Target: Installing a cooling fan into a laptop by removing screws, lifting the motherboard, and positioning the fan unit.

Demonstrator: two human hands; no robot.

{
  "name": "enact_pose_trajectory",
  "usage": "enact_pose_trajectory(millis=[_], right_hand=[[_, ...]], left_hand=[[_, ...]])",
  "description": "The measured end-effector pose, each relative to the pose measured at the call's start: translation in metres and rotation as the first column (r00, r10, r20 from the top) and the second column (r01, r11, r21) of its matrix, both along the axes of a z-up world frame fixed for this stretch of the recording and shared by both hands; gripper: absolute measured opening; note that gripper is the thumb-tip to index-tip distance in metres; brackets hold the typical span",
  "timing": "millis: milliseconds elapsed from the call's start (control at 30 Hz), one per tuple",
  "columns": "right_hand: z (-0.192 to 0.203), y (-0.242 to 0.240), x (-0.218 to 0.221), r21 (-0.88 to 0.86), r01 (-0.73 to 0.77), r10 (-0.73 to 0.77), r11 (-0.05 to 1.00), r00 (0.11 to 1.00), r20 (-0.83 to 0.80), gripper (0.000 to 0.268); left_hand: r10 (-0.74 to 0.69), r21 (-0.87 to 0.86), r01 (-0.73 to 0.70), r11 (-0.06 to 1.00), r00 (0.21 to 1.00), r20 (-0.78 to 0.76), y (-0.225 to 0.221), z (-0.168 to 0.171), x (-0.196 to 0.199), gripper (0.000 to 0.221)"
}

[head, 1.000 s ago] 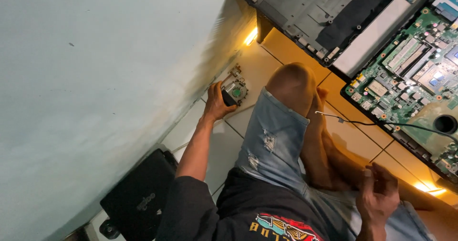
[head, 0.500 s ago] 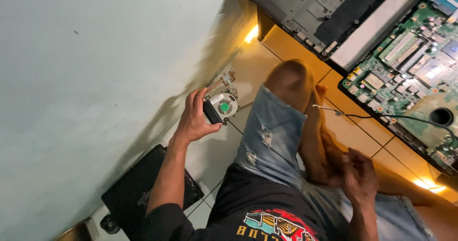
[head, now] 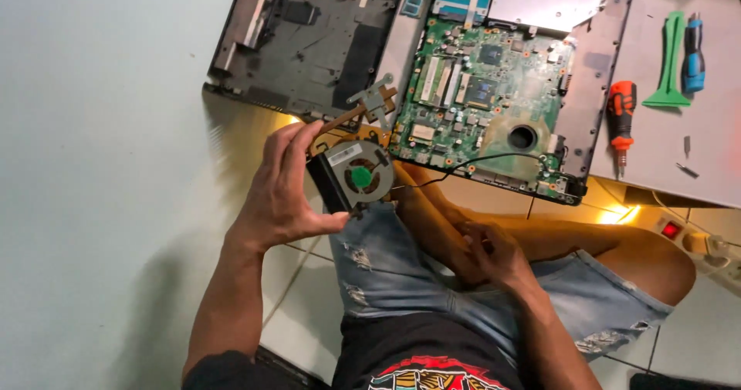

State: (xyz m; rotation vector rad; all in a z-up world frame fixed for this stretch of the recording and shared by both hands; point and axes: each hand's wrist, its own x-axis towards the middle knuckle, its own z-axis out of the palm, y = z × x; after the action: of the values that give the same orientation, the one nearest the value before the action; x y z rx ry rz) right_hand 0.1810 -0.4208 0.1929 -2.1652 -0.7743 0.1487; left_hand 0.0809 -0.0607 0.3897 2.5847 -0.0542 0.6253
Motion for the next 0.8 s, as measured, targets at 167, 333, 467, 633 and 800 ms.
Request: enact_pose_trajectory(millis=[167,333,467,633,800], right_hand=[[0.047,-0.002,-0.001,0.019,-0.058,0.056,0.998,0.996,0.074,0.021],[0.077,0.001,0.004,0.233,-0.064,0.008,0.970,0.972,0.235,0.026],[0.113,0.004,0.032,0.272,-0.040,-0.166,0.961,0.707,0.688,0.032],[0.159,0.034,0.062,0.059,0.009,-0.051,0.998,0.637,0.769,0.056],[0.147,0.031,0.052,-0.040,-0.066,0.073,0.997,0.650,0.757,0.046]], left_hand=[[-0.114,0.013,0.113,0.993,0.992,0.049,-0.010,0.013,0.052,0.118],[-0.132,0.001,0.132,0.991,0.990,0.055,-0.022,0.012,0.079,0.117],[-0.140,0.016,0.139,0.990,0.986,0.092,-0.028,0.007,0.090,0.116],[-0.143,0.022,0.142,0.990,0.985,0.092,-0.031,0.008,0.092,0.114],[-0.143,0.017,0.142,0.990,0.987,0.075,-0.034,0.005,0.089,0.115]])
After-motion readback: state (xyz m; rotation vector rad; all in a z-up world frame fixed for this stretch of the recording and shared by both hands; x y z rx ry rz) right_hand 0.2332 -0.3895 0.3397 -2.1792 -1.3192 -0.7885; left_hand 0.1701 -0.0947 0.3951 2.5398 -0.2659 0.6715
